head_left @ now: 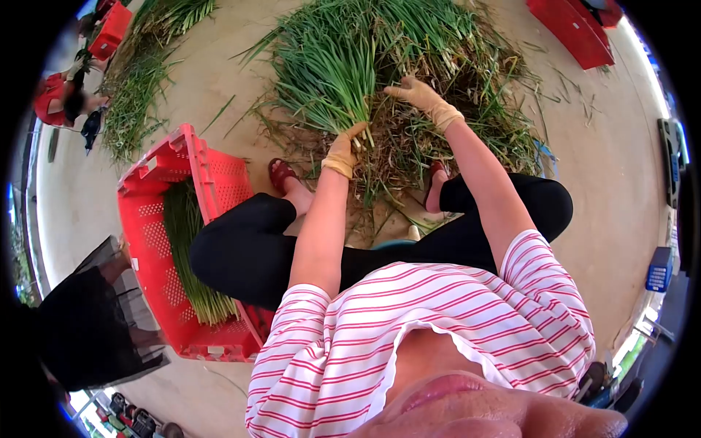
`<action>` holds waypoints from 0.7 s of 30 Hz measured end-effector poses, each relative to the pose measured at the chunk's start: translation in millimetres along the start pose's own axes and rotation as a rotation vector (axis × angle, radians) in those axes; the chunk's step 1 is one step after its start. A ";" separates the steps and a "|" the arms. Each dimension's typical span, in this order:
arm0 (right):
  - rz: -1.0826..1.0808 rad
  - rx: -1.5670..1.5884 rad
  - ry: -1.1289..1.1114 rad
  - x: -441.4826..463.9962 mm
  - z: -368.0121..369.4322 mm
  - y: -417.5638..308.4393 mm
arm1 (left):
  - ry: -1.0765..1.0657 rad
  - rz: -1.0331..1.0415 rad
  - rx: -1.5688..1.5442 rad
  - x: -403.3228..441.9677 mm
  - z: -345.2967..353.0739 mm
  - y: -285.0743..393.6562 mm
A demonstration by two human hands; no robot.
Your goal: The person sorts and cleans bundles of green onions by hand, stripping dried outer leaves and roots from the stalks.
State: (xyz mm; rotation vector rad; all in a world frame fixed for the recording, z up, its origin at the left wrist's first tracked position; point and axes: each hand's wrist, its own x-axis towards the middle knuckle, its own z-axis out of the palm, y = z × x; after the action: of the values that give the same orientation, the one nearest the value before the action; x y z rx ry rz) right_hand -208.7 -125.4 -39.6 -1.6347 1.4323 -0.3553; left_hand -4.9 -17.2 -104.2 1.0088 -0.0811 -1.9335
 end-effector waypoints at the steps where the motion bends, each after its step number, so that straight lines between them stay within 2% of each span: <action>1: 0.008 0.085 -0.084 3.2 21.2 10.9 | 0.047 0.011 0.126 -1.5 -0.3 1.0; 2: 0.020 0.169 -0.168 0.1 42.6 12.0 | 0.051 0.017 0.143 -9.6 5.4 -0.6; 3: -0.008 0.419 -0.296 -30.8 47.3 -28.7 | 0.141 0.099 0.553 -19.6 15.4 -5.0; 4: -0.058 0.456 -0.237 -1.5 94.7 1.7 | 0.237 0.182 0.958 -25.7 23.9 -8.9; 5: -0.038 0.576 -0.220 -10.8 108.1 -9.7 | 0.156 0.520 1.363 -7.0 -1.2 -26.0; 6: -0.012 0.706 -0.200 -25.2 121.0 -17.3 | 0.397 0.237 1.418 -23.5 12.1 -21.4; 8: -0.166 0.843 -0.140 -13.3 152.1 -1.3 | 0.520 0.301 1.705 -35.9 6.6 -27.4; 9: -0.211 0.933 -0.117 -47.2 130.0 -36.8 | 0.644 0.180 1.648 -72.8 45.0 -18.5; 10: -0.222 0.947 -0.112 -51.2 130.0 -37.7 | 0.625 0.186 1.635 -85.7 57.3 -16.1; 12: -0.048 1.129 -0.164 -56.1 122.6 -34.3 | 0.582 0.269 1.678 -87.2 54.1 -24.5; 13: -0.060 1.083 -0.138 -61.1 113.5 -35.7 | 0.421 0.159 1.583 -98.4 59.3 -17.2; 14: -0.103 1.052 -0.200 -65.5 101.2 -35.8 | 0.426 0.177 1.588 -104.1 56.8 -10.4; 16: -0.092 1.027 -0.280 -77.5 82.2 -39.2 | 0.001 0.465 1.401 -109.9 39.4 1.9; 17: -0.104 1.087 -0.324 -84.3 75.3 -41.3 | -0.113 0.289 1.148 -102.7 22.9 15.0; 18: -0.142 0.955 -0.284 -90.2 68.4 -43.4 | -0.067 0.489 1.206 -88.3 -3.7 25.2; 20: -0.145 0.946 -0.287 -104.4 64.6 -48.8 | -0.003 0.143 0.974 -141.8 27.5 60.4; 21: -0.147 0.885 -0.327 -101.8 67.6 -42.5 | 0.026 0.174 0.959 -147.5 23.3 65.7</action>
State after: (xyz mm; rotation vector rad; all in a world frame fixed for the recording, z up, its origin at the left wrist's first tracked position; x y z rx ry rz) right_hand -162.4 -8.2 -10.1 -0.9969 0.7294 -0.6583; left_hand 60.3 48.6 30.1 1.5567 -1.1223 -1.6999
